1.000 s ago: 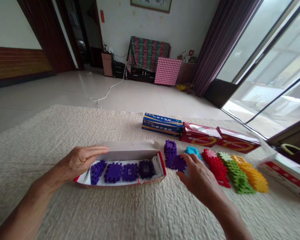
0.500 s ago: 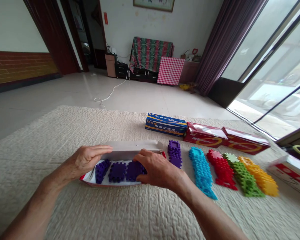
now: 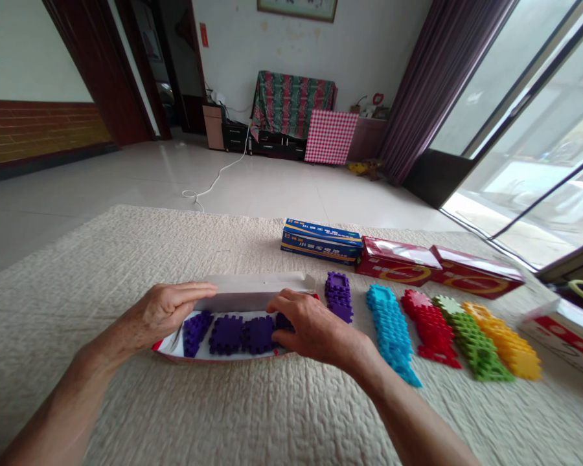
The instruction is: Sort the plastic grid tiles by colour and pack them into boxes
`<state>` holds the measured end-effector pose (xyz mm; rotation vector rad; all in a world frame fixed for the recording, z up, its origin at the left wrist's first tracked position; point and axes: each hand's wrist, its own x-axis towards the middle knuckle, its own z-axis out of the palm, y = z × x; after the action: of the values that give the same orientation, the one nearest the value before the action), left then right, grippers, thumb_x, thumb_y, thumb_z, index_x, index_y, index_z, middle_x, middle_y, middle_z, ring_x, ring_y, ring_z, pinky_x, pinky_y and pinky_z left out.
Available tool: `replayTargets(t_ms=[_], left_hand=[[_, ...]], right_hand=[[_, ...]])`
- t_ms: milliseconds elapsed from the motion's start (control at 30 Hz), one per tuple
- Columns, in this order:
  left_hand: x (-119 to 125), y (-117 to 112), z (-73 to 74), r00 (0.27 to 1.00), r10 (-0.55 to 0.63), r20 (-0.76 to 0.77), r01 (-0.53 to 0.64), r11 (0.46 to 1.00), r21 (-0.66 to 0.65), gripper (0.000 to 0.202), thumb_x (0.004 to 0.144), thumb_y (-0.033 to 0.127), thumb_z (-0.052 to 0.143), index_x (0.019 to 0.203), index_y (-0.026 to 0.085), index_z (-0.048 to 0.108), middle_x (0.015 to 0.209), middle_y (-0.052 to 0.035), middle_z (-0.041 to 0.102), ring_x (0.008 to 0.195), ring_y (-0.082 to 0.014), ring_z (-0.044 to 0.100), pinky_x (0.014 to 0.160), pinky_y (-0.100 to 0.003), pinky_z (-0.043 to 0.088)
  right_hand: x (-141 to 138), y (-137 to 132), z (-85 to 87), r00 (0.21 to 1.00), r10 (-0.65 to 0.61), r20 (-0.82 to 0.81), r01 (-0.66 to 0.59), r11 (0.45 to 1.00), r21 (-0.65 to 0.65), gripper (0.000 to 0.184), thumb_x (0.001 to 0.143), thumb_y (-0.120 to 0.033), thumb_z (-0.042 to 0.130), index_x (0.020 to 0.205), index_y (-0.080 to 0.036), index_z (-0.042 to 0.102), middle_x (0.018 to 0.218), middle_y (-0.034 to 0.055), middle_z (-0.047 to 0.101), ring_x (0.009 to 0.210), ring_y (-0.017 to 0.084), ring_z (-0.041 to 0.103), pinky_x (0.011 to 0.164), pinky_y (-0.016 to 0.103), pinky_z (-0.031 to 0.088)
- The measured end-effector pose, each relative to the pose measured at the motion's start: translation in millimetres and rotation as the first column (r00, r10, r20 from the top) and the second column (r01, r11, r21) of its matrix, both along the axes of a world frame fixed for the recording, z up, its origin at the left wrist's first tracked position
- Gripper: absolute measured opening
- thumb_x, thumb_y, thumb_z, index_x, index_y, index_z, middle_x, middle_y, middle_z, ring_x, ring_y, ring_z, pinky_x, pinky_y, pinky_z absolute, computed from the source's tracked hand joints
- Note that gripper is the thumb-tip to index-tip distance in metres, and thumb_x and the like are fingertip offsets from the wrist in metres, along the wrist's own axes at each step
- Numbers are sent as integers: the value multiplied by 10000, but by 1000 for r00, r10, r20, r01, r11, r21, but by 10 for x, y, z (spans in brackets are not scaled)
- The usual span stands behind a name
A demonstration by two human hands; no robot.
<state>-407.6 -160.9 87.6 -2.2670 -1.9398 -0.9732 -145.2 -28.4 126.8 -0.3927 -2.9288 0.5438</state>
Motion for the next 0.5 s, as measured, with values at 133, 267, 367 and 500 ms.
replayTargets(t_ms=[133, 267, 367, 500], left_hand=[[-8, -7, -9, 1000, 7, -5, -7, 1000, -12, 432, 788, 84, 384, 1035, 205, 717, 1084, -1, 715, 1001, -142, 674, 940, -289, 536], [-48, -1, -58, 1000, 18, -19, -19, 999, -31, 433, 794, 107, 391, 1067, 225, 706, 1110, 12, 705, 1025, -142, 663, 960, -288, 522], [-93, 25, -111, 999, 2, -36, -2, 1000, -17, 409, 796, 140, 402, 1045, 224, 715, 1094, 10, 710, 998, -150, 676, 945, -287, 528], [-142, 59, -166, 998, -31, -54, 33, 999, 36, 396, 798, 162, 397, 1015, 216, 724, 1058, 1, 722, 952, -153, 692, 909, -275, 545]], right_hand=[[112, 46, 29, 999, -52, -15, 52, 999, 12, 162, 806, -161, 594, 961, -196, 623, 897, 18, 646, 789, 135, 592, 707, 263, 451], [360, 190, 117, 973, -197, -123, 202, 979, 27, 103, 857, -192, 532, 893, -193, 629, 807, 1, 632, 704, 112, 578, 650, 248, 435], [620, 360, 147, 921, -336, -196, 355, 932, 74, 138, 875, -200, 493, 858, -188, 629, 800, 8, 637, 705, 116, 580, 669, 255, 439], [887, 494, -26, 874, -471, -118, 485, 855, 184, 151, 846, -197, 506, 909, -183, 642, 853, 40, 641, 756, 156, 598, 716, 292, 454]])
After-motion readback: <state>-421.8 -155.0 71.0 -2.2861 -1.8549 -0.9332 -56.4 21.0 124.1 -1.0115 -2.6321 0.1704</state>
